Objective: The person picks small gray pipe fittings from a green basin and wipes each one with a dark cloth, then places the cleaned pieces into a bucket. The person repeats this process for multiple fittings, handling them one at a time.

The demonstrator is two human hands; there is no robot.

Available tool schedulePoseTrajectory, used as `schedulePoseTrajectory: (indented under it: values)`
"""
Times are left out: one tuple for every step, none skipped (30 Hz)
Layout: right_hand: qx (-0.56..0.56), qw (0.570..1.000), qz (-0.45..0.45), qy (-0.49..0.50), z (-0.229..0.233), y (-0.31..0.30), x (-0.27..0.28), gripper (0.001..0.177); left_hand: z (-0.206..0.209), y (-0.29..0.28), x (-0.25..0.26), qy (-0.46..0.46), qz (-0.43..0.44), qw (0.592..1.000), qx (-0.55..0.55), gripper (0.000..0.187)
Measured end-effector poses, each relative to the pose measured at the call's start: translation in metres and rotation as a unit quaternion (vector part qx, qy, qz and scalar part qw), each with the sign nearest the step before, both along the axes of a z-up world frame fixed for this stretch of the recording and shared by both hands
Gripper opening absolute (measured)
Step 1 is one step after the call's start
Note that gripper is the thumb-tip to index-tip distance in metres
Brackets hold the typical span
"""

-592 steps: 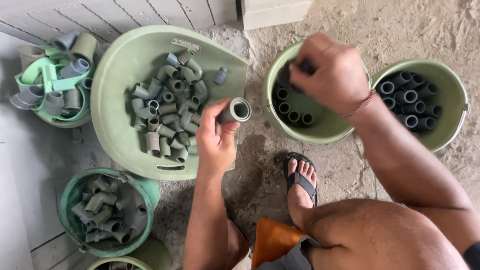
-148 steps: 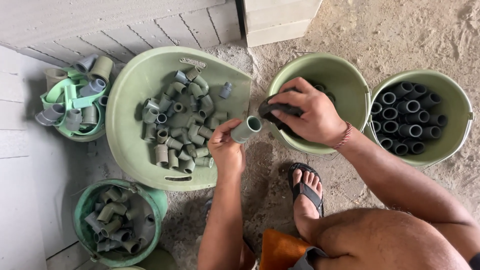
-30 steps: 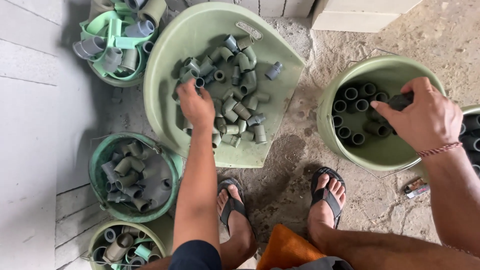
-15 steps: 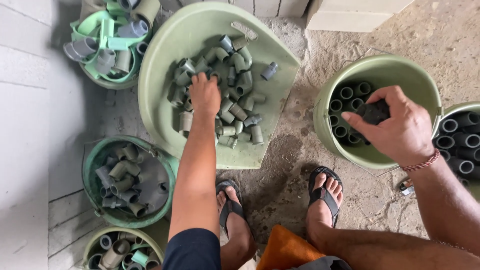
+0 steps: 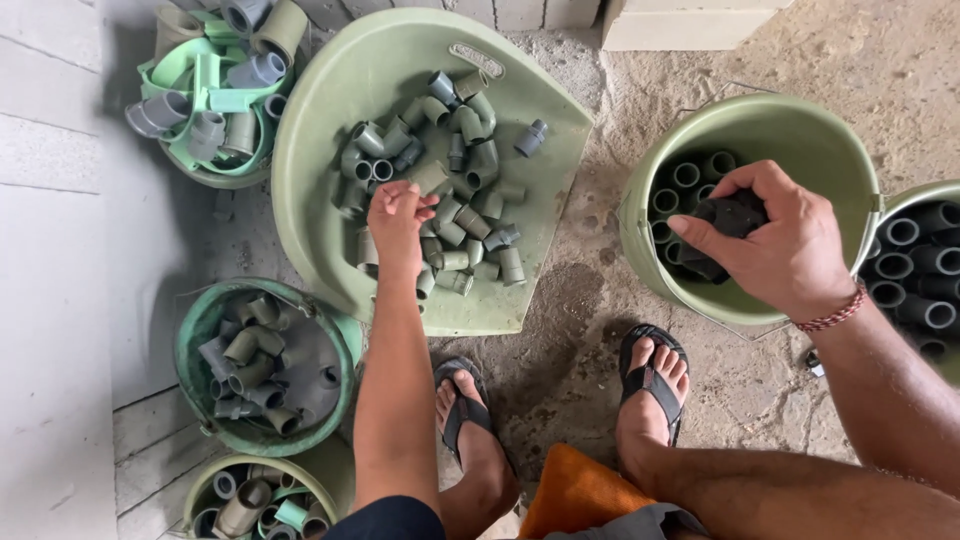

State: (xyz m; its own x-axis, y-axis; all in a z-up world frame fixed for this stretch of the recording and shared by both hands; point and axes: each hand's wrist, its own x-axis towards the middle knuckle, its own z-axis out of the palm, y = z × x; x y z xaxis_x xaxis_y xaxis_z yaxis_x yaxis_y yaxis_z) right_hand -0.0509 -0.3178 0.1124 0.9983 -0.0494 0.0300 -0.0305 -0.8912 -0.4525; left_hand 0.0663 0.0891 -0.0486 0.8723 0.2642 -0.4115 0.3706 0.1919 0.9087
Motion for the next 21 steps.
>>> schedulePoseTrajectory:
  values:
    - [0.061, 0.997, -0.03, 0.037, 0.006, 0.004, 0.002, 0.05, 0.005, -0.009, -0.002, -0.037, -0.007, 0.998, -0.041, 0.016]
    - [0.122, 0.988, -0.058, 0.075, 0.012, 0.008, 0.003, 0.044, 0.01, -0.018, -0.005, -0.072, -0.013, 0.994, -0.082, 0.035]
    - [0.121, 0.988, -0.061, 0.074, 0.013, 0.006, 0.004, 0.044, 0.021, -0.03, -0.004, -0.073, -0.016, 0.994, -0.083, 0.035]
    - [0.146, 0.986, -0.051, 0.069, 0.013, 0.006, 0.005, 0.04, 0.032, -0.039, -0.006, -0.063, -0.026, 0.998, 0.002, 0.033]
    - [0.171, 0.982, -0.041, 0.064, 0.014, 0.006, 0.006, 0.037, 0.043, -0.048, -0.007, -0.053, -0.035, 0.994, 0.087, 0.033]
    - [0.171, 0.983, -0.038, 0.062, 0.014, 0.007, 0.006, 0.037, 0.03, -0.045, -0.004, -0.055, -0.032, 0.994, 0.088, 0.033]
    - [0.172, 0.982, -0.045, 0.07, 0.015, 0.007, 0.006, 0.037, 0.016, -0.043, 0.0, -0.007, -0.01, 0.987, 0.157, 0.033]
    - [0.172, 0.98, -0.055, 0.081, 0.016, 0.006, 0.003, 0.038, 0.002, -0.043, 0.003, 0.045, 0.01, 0.974, 0.223, 0.034]
    - [0.171, 0.98, -0.054, 0.081, 0.018, 0.007, 0.003, 0.038, -0.007, -0.039, 0.007, 0.044, 0.011, 0.974, 0.222, 0.034]
    - [0.167, 0.979, -0.065, 0.092, 0.019, 0.008, 0.003, 0.037, -0.016, -0.035, 0.01, 0.074, 0.033, 0.969, 0.231, 0.036]
    - [0.164, 0.978, -0.075, 0.104, 0.02, 0.009, 0.002, 0.037, -0.026, -0.031, 0.014, 0.103, 0.055, 0.964, 0.24, 0.039]
    - [0.164, 0.978, -0.076, 0.107, 0.019, 0.008, 0.001, 0.037, -0.018, -0.031, 0.011, 0.106, 0.054, 0.963, 0.241, 0.039]
    - [0.16, 0.979, -0.069, 0.103, 0.018, 0.007, 0.0, 0.038, -0.01, -0.03, 0.008, 0.076, 0.015, 0.976, 0.202, 0.057]
    - [0.155, 0.981, -0.063, 0.094, 0.017, 0.006, 0.001, 0.038, -0.002, -0.03, 0.009, 0.043, -0.024, 0.986, 0.161, 0.08]
    - [0.156, 0.981, -0.064, 0.094, 0.015, 0.004, 0.003, 0.038, -0.01, -0.024, 0.012, 0.042, -0.024, 0.986, 0.162, 0.08]
    - [0.158, 0.983, -0.053, 0.08, 0.013, 0.001, 0.002, 0.038, -0.018, -0.017, 0.011, -0.007, 0.033, 0.982, 0.187, 0.058]
    - [0.159, 0.984, -0.043, 0.066, 0.012, -0.002, 0.001, 0.037, -0.025, -0.01, 0.01, -0.057, 0.09, 0.972, 0.21, 0.04]
    - [0.16, 0.984, -0.041, 0.067, 0.011, -0.003, 0.002, 0.037, -0.025, 0.003, 0.01, -0.056, 0.092, 0.972, 0.211, 0.04]
    - [0.166, 0.984, -0.034, 0.049, 0.01, -0.004, 0.002, 0.036, -0.025, 0.018, 0.01, -0.081, 0.116, 0.953, 0.269, 0.033]
    - [0.172, 0.984, -0.024, 0.034, 0.009, -0.004, 0.002, 0.034, -0.024, 0.034, 0.005, -0.103, 0.143, 0.929, 0.327, 0.027]
    - [0.173, 0.984, -0.019, 0.037, 0.008, -0.004, -0.001, 0.034, -0.013, 0.045, 0.003, -0.1, 0.147, 0.928, 0.329, 0.027]
